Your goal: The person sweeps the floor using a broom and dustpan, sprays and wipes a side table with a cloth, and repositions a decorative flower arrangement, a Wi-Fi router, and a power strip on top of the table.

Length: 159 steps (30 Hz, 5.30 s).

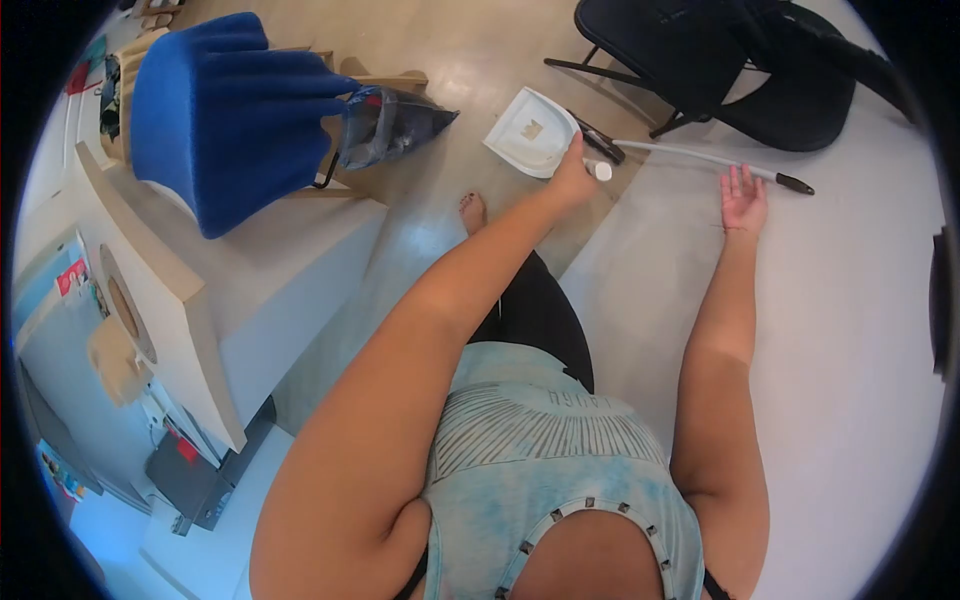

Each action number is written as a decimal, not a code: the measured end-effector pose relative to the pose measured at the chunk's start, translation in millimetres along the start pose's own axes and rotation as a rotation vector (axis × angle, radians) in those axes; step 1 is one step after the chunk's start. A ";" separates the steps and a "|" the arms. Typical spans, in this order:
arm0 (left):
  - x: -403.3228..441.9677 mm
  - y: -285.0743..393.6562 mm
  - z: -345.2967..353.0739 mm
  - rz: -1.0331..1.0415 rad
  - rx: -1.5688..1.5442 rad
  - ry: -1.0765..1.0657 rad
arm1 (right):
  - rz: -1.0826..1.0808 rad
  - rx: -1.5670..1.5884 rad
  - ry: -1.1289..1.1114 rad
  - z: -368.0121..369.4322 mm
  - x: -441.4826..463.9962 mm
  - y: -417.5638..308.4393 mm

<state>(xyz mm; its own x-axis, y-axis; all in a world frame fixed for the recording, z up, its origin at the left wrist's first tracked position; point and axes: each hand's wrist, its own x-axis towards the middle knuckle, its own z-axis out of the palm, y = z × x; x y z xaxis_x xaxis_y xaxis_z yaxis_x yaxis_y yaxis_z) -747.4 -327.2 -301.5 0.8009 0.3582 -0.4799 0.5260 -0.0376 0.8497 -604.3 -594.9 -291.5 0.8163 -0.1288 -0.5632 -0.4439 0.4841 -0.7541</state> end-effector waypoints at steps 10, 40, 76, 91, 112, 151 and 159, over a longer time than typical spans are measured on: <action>11.4 -102.9 -186.1 -0.297 0.244 0.256 | 0.271 -0.591 0.094 -13.1 -55.1 31.5; 161.3 -225.1 -370.5 -0.356 0.399 0.042 | 0.382 -1.449 -0.656 335.7 -233.1 234.5; 536.2 241.7 -645.3 -0.345 -0.928 0.608 | -0.018 -0.112 -1.592 1034.6 -150.9 -35.2; 675.9 223.0 -992.3 -0.349 -1.093 0.803 | 0.223 -0.115 -1.909 1365.7 -132.6 97.0; 666.8 -4.3 -1398.9 -0.524 -1.586 1.439 | 0.365 -0.771 -1.965 1708.3 -341.6 419.1; 761.3 -117.2 -1532.7 -0.383 -0.110 0.348 | -0.348 0.519 -2.066 1844.5 -325.9 468.7; 834.6 30.9 -1500.4 -0.236 1.002 -0.124 | -0.957 0.554 -1.795 1748.4 -216.5 302.0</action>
<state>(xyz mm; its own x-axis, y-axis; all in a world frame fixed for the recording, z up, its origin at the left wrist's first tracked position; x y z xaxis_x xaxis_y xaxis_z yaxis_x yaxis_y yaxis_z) -492.3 1370.3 -347.9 0.6408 0.3610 -0.6776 0.6248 -0.7581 0.1870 -268.7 1092.4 193.7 0.1943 0.1769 0.9649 0.0825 0.9772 -0.1958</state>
